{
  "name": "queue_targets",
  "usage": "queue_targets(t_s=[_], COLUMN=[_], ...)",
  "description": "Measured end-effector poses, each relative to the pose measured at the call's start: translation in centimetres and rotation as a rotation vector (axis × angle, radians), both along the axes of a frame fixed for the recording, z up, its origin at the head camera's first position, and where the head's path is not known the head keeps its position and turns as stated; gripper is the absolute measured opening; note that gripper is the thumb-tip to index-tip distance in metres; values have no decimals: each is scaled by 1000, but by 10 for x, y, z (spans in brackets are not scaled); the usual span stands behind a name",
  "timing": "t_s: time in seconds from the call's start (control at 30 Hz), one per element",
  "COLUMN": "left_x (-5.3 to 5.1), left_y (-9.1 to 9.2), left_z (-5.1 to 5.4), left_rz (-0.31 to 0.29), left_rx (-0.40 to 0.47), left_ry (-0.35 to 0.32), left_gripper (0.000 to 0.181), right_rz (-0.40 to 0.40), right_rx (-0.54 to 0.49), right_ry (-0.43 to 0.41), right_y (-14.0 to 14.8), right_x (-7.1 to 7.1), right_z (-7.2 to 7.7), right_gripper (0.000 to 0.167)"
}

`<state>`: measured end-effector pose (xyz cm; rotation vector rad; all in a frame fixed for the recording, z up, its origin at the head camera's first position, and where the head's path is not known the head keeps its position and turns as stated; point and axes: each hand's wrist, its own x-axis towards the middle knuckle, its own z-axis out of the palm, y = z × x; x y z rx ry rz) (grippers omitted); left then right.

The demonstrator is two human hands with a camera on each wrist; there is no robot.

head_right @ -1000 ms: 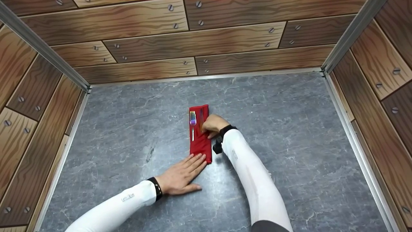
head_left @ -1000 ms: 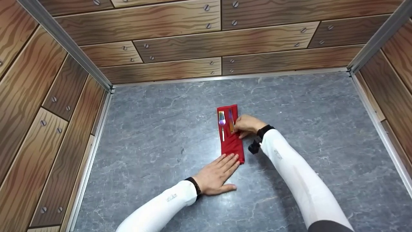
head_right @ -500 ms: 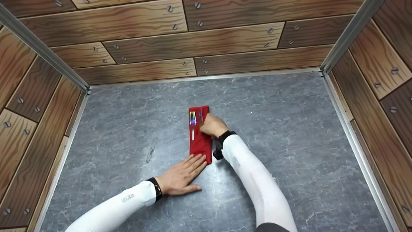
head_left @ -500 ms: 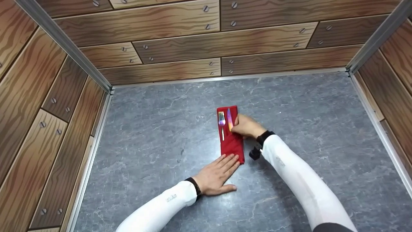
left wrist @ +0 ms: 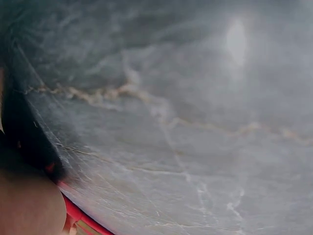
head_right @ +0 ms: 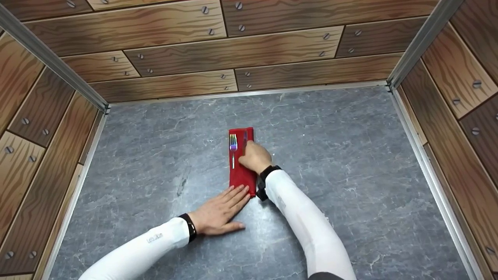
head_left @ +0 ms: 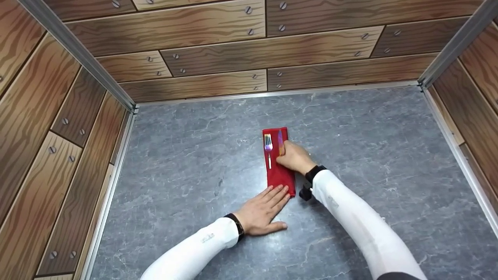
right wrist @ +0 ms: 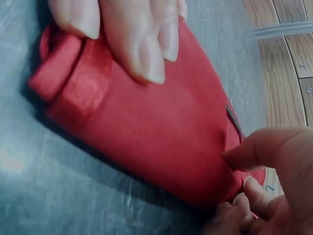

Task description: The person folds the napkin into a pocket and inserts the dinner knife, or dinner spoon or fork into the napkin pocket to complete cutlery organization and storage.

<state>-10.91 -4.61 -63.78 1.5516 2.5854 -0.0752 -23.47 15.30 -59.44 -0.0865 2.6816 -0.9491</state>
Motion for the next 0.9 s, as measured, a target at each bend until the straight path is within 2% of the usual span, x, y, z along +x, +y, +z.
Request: queue_targets(t_s=[0.2, 0.5, 0.63, 0.77, 0.83, 0.9], left_x=[-4, -28, -36, -41, -44, -49], left_y=[2, 13, 16, 17, 14, 8], left_z=[0, -1, 2, 8, 12, 15], left_rz=[3, -8, -10, 1, 29, 84], left_rx=[1, 0, 11, 69, 106, 147], left_ry=[-10, -2, -46, -115, -150, -161], left_gripper=[89, 88, 85, 79, 77, 75], right_rz=[1, -36, -38, -54, -81, -103], right_rx=[-23, -103, -157, -216, -260, -279], right_ry=[32, 89, 114, 129, 125, 147], right_y=[5, 19, 26, 37, 44, 54], right_x=[-2, -14, -18, -15, -10, -4], right_z=[-1, -8, -12, -15, -14, -13], right_gripper=[15, 17, 17, 17, 19, 22])
